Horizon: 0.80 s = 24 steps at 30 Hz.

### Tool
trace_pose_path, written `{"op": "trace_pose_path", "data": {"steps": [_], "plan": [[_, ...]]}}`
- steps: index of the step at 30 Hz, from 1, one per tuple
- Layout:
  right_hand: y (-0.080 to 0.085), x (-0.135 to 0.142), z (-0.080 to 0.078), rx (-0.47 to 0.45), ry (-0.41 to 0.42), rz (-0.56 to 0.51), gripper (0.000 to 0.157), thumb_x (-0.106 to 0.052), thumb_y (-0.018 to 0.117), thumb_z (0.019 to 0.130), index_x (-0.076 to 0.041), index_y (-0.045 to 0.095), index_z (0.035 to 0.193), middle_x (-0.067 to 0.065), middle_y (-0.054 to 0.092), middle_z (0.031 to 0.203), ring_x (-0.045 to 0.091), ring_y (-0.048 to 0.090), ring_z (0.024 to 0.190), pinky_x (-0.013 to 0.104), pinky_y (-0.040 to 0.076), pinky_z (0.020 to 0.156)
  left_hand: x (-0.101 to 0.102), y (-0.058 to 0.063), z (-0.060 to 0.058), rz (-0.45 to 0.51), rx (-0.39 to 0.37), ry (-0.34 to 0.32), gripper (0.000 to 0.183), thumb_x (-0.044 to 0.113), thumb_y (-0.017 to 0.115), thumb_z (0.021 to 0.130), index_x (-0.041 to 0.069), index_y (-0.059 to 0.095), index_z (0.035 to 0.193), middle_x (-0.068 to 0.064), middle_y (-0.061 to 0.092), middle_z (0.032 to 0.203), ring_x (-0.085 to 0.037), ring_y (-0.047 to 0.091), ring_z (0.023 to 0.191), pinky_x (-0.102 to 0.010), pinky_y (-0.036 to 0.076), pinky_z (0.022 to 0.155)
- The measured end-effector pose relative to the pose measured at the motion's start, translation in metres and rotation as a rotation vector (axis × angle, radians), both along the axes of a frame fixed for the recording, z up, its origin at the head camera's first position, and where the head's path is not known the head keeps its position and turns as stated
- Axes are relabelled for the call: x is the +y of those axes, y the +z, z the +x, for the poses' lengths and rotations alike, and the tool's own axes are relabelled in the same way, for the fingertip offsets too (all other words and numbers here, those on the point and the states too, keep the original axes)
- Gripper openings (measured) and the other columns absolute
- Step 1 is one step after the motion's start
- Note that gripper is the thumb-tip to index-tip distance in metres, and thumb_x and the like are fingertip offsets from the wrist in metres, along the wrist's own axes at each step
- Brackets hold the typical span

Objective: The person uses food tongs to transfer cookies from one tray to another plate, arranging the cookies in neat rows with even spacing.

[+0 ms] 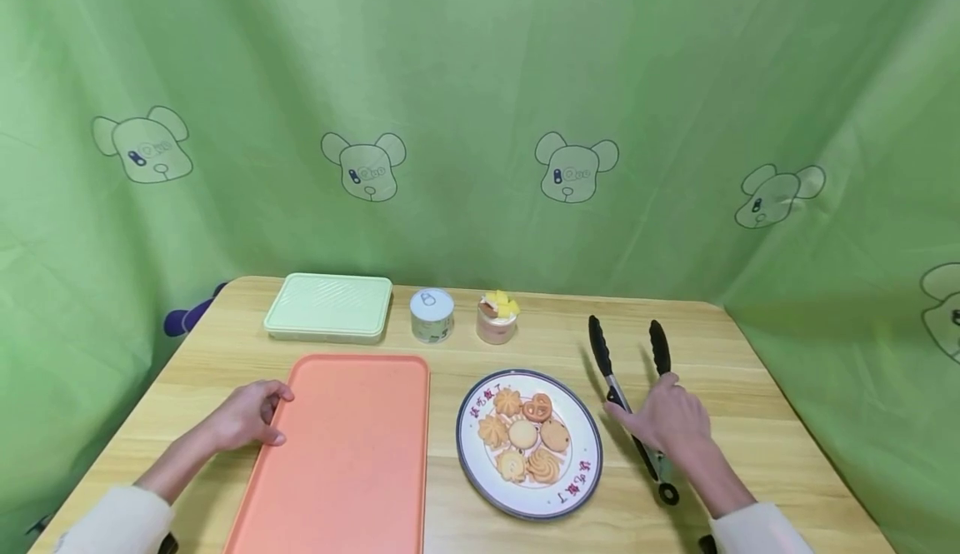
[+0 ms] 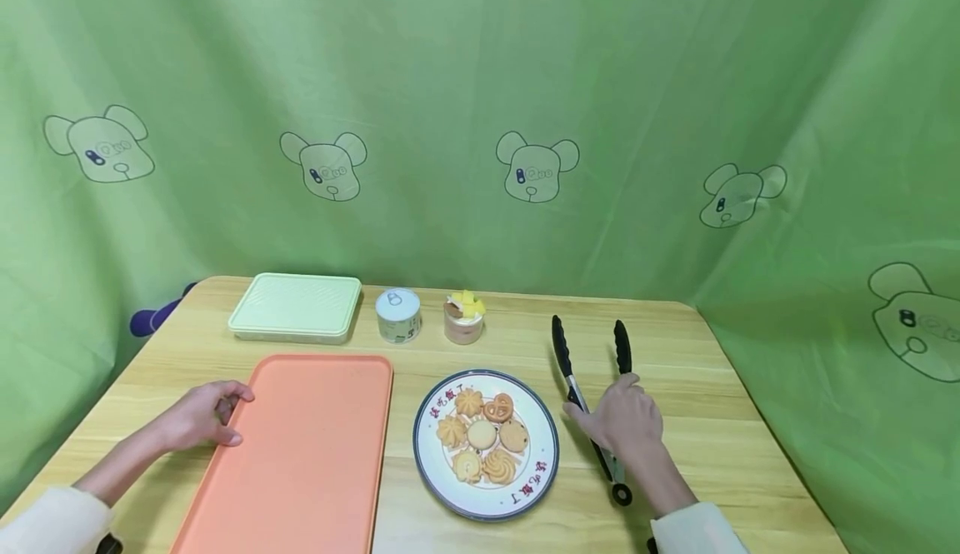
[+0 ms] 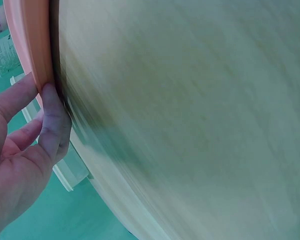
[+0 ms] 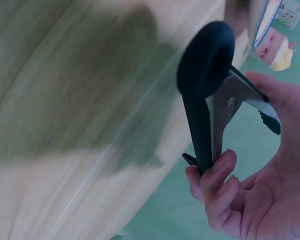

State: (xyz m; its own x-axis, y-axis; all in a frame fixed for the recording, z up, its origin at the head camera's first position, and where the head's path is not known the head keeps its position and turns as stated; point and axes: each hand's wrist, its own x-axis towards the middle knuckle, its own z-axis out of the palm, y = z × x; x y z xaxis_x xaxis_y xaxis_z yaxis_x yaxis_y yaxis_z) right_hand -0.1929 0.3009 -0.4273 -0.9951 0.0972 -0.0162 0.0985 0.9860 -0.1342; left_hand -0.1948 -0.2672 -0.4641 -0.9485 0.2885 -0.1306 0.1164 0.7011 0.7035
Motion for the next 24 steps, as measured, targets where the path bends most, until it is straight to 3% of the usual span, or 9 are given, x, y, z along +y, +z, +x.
{"op": "trace_pose_path", "data": {"steps": [6, 16, 21, 24], "plan": [[-0.011, 0.006, -0.007, -0.088, -0.012, 0.023, 0.124, -0.072, 0.059, 0.073, 0.034, 0.021, 0.124, 0.033, 0.055, 0.075, 0.028, 0.055, 0.059, 0.034, 0.045, 0.049, 0.001, -0.001, 0.000, 0.000, 0.007, -0.007, 0.052, -0.004, 0.081, 0.062, -0.007, 0.054, 0.106, -0.007, 0.053, 0.079, -0.016, 0.046, 0.068, -0.023, 0.041, 0.057], [-0.018, 0.002, -0.010, -0.108, -0.046, 0.043, 0.127, -0.075, 0.054, 0.074, 0.035, 0.019, 0.126, 0.048, 0.052, 0.101, 0.036, 0.061, 0.067, 0.038, 0.049, 0.053, 0.002, 0.004, 0.001, -0.086, 0.025, -0.010, 0.053, 0.003, 0.083, 0.063, -0.006, 0.055, 0.107, -0.007, 0.053, 0.081, -0.016, 0.045, 0.069, -0.024, 0.040, 0.059], [-0.002, 0.003, -0.010, -0.167, -0.054, -0.009, 0.129, -0.083, 0.046, 0.073, 0.034, 0.025, 0.124, 0.051, 0.043, 0.116, 0.041, 0.061, 0.073, 0.040, 0.050, 0.056, -0.005, 0.012, 0.000, -0.136, 0.032, -0.043, 0.062, 0.018, 0.083, 0.067, -0.008, 0.054, 0.116, -0.012, 0.058, 0.091, -0.015, 0.051, 0.072, -0.025, 0.043, 0.061], [0.017, 0.009, -0.016, -0.162, -0.047, -0.054, 0.129, -0.085, 0.040, 0.074, 0.031, 0.022, 0.129, 0.052, 0.034, 0.125, 0.056, 0.055, 0.091, 0.053, 0.051, 0.073, -0.013, 0.022, -0.006, -0.171, 0.131, -0.003, 0.066, 0.024, 0.078, 0.074, -0.009, 0.050, 0.123, -0.021, 0.061, 0.102, -0.019, 0.060, 0.077, -0.030, 0.050, 0.063]]}}
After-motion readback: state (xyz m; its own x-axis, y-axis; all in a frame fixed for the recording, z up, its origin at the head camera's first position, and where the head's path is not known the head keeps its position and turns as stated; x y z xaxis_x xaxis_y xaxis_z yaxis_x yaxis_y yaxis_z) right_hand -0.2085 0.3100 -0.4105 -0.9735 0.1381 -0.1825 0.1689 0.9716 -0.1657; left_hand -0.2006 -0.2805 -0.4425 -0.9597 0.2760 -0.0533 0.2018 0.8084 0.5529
